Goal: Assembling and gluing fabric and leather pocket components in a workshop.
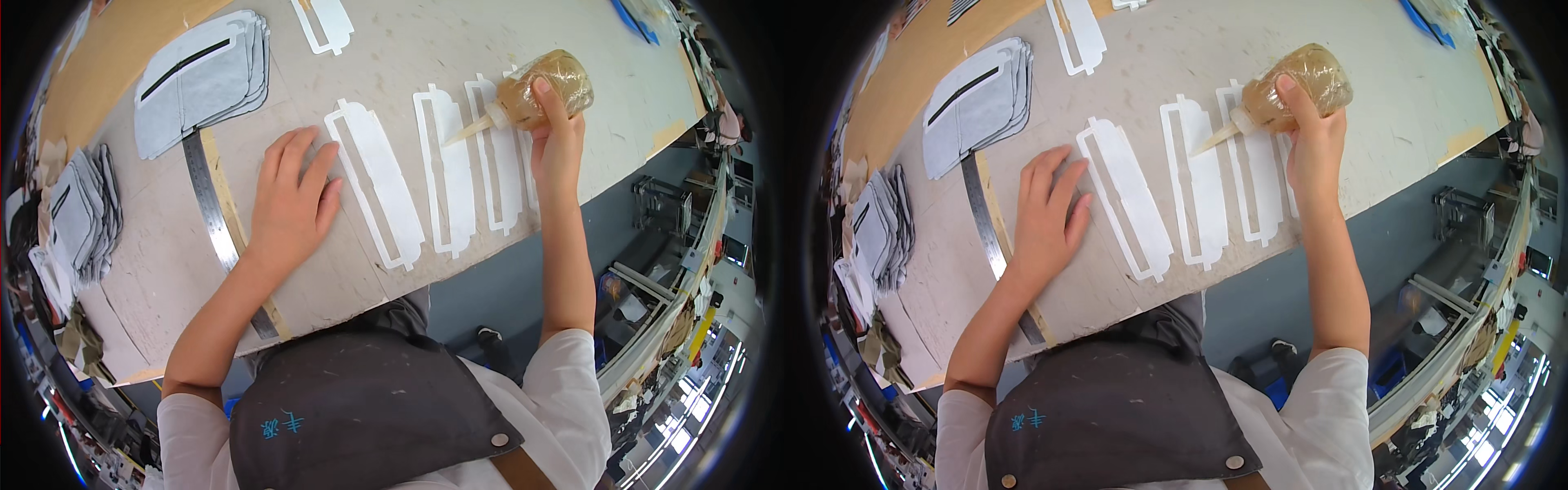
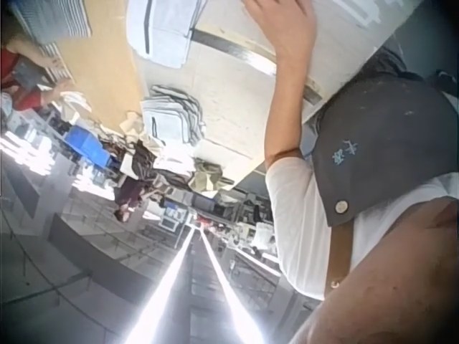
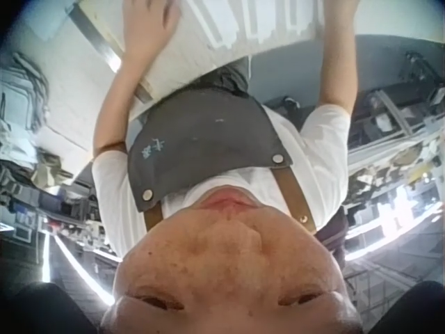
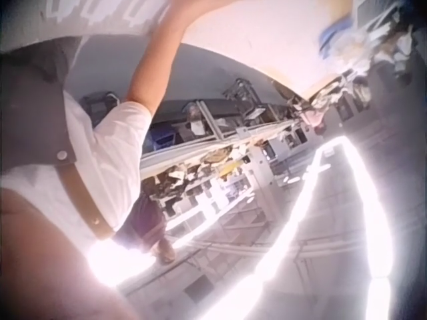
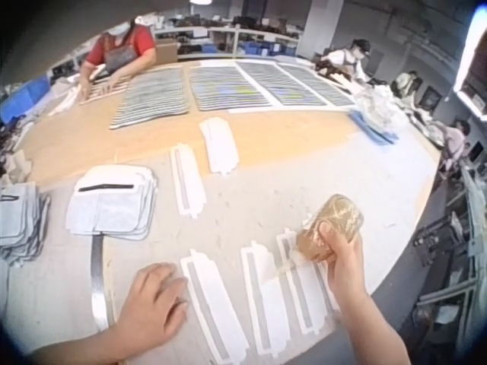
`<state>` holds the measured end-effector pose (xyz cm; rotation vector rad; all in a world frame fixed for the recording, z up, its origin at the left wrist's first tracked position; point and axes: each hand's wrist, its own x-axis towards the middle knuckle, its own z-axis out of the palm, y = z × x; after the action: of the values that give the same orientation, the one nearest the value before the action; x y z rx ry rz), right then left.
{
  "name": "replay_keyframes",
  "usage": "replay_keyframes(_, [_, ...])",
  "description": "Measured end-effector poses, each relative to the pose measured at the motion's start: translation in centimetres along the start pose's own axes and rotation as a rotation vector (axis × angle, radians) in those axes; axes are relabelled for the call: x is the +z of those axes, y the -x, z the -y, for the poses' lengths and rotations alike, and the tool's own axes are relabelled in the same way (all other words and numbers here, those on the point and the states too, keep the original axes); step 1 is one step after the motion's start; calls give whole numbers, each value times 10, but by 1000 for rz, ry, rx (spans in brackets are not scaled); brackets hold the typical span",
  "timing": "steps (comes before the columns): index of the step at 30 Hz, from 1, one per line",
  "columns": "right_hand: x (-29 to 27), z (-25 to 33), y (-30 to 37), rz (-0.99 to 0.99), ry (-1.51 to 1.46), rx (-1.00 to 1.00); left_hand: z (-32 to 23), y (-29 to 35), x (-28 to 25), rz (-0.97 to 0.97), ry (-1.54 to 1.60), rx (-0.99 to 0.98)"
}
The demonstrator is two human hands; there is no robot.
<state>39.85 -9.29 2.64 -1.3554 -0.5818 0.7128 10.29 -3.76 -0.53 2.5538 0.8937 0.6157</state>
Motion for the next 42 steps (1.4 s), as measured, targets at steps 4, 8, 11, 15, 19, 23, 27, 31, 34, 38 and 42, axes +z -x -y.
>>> replay_keyframes(4, [-8, 2, 20, -12, 17, 22, 1, -1, 1, -17, -21, 21])
replay_keyframes(8, [-17, 1, 38, 8, 27, 79, 2, -2, 1, -37, -38, 30])
replay_keyframes(11, [-20, 2, 52, 10, 51, 92, 2, -2, 1, -36, -32, 22])
replay_keyframes(15, [-33, 1, 65, 21, 73, 117, 4, -3, 1, -46, -43, 53])
replay_keyframes(19, [-38, 3, 81, 11, 114, 142, 4, -3, 1, -42, -43, 54])
replay_keyframes(23, [-34, 14, 85, -1, 63, 210, 4, -2, 1, -33, -57, 41])
replay_keyframes(27, [-33, 17, 54, -47, -246, 153, 3, -3, -1, -37, -66, 46])
replay_keyframes(31, [-17, 3, 10, -21, -182, -107, 1, -3, 0, -34, -59, 40])
replay_keyframes(34, [-1, -3, -7, -28, -132, -140, 0, -3, 0, -26, -55, 37])
replay_keyframes(38, [14, -9, -16, -13, -92, -159, -1, -2, -1, -20, -59, 28])
replay_keyframes(42, [19, -12, -18, 3, -59, -156, -1, -2, -1, -17, -41, 18])
